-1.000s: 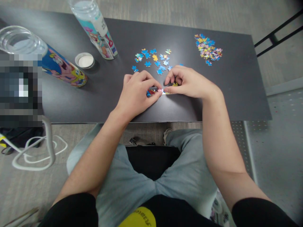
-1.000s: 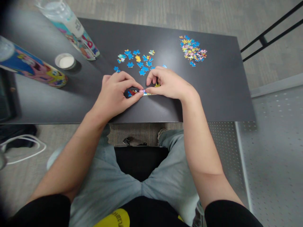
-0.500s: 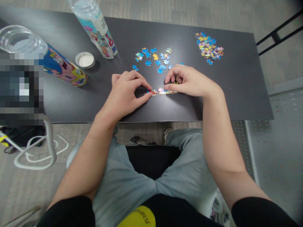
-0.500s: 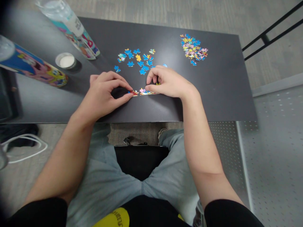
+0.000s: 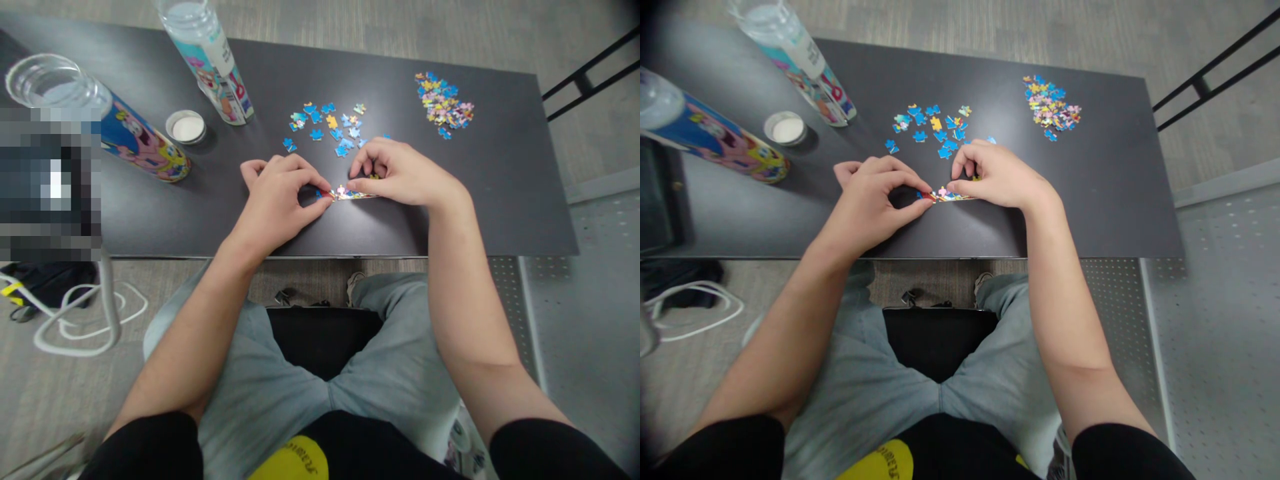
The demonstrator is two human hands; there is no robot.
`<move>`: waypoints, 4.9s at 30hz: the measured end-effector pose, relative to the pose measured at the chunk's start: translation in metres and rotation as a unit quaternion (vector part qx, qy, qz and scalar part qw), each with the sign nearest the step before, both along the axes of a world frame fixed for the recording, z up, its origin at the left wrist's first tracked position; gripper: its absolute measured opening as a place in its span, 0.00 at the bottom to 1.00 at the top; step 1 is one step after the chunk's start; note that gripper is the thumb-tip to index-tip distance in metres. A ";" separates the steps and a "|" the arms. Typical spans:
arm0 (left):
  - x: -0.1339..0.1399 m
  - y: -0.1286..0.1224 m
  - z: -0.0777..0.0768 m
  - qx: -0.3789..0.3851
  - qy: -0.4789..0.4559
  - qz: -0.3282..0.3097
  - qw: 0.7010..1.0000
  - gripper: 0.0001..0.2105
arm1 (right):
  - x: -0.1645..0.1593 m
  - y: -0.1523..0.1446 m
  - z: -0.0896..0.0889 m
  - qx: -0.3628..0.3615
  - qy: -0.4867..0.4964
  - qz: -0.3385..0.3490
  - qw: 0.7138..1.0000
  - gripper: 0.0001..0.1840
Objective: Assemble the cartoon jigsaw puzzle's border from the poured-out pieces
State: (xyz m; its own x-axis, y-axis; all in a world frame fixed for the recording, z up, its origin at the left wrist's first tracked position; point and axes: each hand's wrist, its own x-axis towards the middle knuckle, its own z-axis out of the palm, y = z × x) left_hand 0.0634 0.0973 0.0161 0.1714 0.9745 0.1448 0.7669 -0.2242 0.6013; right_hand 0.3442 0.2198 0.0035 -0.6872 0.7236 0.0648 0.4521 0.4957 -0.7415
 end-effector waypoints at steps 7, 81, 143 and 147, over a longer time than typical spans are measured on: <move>0.001 0.002 0.000 -0.011 -0.017 0.005 1.000 0.03 | 0.000 0.000 0.001 -0.002 -0.004 -0.001 1.000 0.18; -0.005 0.010 -0.001 0.002 -0.007 0.006 1.000 0.07 | -0.015 -0.011 0.007 -0.028 0.025 -0.020 0.999 0.22; -0.035 0.038 -0.021 -0.003 0.109 -0.004 0.994 0.38 | 0.001 0.037 0.007 0.061 -0.081 -0.223 0.969 0.06; -0.035 0.043 -0.021 0.000 0.099 -0.009 0.995 0.35 | 0.012 0.039 -0.004 0.067 -0.061 -0.256 0.963 0.09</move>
State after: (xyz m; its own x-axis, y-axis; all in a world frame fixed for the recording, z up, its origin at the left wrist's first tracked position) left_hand 0.0280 0.1406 -0.0045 0.2141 0.9711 0.1055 0.8667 -0.2387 0.4381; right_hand 0.3563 0.2593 -0.0006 -0.2517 0.9601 0.1221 0.7417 0.2725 -0.6129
